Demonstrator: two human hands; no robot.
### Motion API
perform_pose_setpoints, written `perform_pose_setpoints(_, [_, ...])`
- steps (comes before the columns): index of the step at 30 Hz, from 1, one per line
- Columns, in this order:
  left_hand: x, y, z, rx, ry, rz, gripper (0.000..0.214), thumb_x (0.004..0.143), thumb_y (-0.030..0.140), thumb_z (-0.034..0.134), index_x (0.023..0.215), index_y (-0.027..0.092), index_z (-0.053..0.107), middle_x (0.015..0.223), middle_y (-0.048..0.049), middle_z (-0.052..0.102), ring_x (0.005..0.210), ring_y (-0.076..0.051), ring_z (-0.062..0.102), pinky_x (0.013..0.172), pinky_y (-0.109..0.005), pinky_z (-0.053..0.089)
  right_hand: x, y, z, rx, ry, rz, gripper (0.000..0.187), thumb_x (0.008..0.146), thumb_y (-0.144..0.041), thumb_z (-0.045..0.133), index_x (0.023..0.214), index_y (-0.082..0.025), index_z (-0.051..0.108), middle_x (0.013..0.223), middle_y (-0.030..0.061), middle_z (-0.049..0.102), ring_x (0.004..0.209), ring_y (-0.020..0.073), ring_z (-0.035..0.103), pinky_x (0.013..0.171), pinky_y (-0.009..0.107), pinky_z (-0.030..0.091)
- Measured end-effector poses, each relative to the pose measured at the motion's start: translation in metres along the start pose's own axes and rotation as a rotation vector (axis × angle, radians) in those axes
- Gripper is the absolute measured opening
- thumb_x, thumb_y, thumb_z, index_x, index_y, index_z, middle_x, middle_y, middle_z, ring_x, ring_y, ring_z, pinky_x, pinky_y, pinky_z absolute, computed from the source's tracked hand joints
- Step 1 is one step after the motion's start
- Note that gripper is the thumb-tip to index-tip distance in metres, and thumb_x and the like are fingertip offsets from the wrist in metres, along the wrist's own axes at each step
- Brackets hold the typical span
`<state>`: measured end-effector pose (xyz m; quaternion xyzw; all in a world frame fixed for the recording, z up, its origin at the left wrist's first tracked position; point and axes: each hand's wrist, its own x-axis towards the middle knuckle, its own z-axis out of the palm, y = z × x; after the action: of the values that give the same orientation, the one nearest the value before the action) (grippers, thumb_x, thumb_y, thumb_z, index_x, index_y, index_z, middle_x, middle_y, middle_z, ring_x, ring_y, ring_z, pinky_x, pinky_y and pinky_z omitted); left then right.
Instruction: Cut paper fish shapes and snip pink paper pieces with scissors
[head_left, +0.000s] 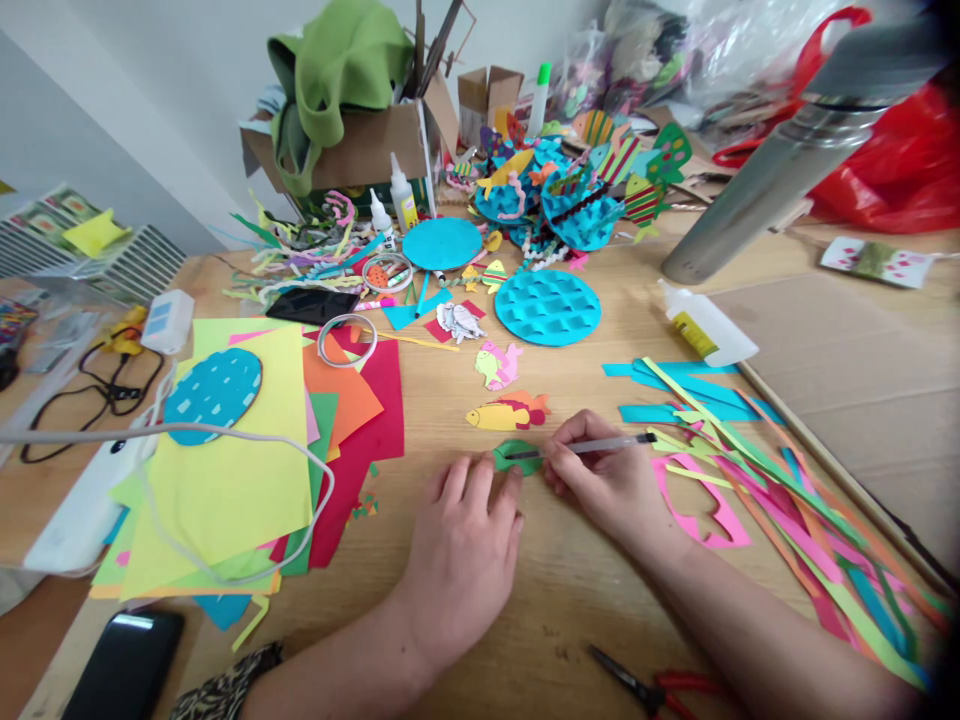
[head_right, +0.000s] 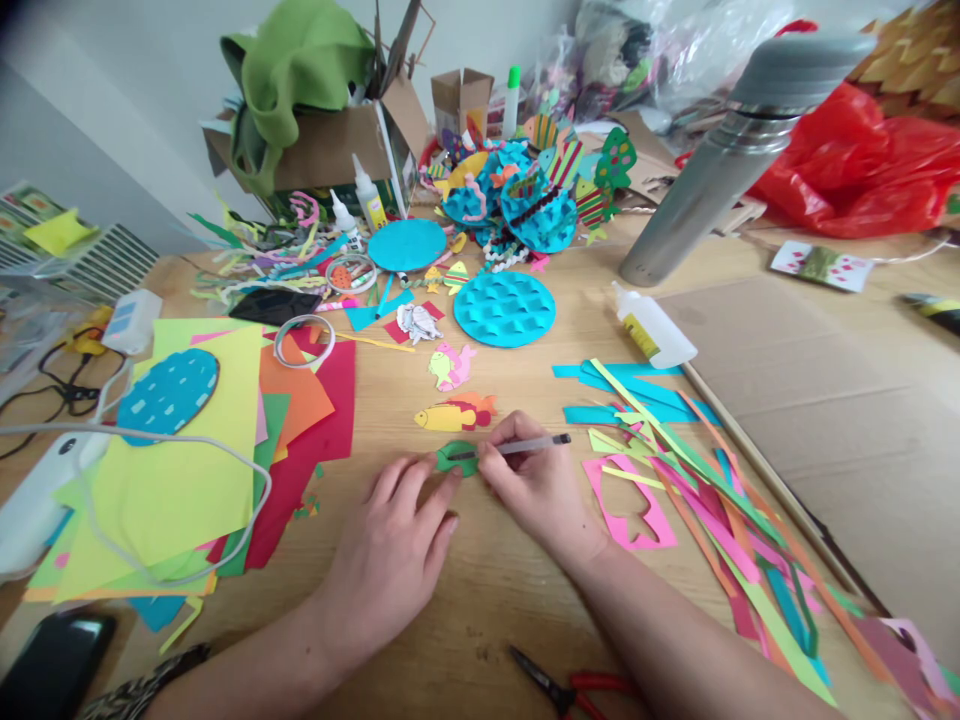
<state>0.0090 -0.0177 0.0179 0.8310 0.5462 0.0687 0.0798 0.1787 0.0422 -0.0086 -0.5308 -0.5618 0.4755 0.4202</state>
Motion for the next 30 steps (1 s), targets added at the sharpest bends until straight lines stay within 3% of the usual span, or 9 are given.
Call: perform_pose_setpoints(30, [0.0002,-0.0006,0.0008,-0.002,0.003,-0.002,0.039,0.093,0.024,0.046,0.13,0.019,0.052,0.122,-0.0107,0.055,0.114,-0.029,0.047,0.096,-0.049,0.047,-0.0006,0.0015,-0.0002,0.021,0.004,-0.001,0.018,0.084,-0.029,0.062,0.072,-0.02,0.053,0.058,-0.0015,0.056,0.048,0.0124,0.052,0.046,0.024,0.04])
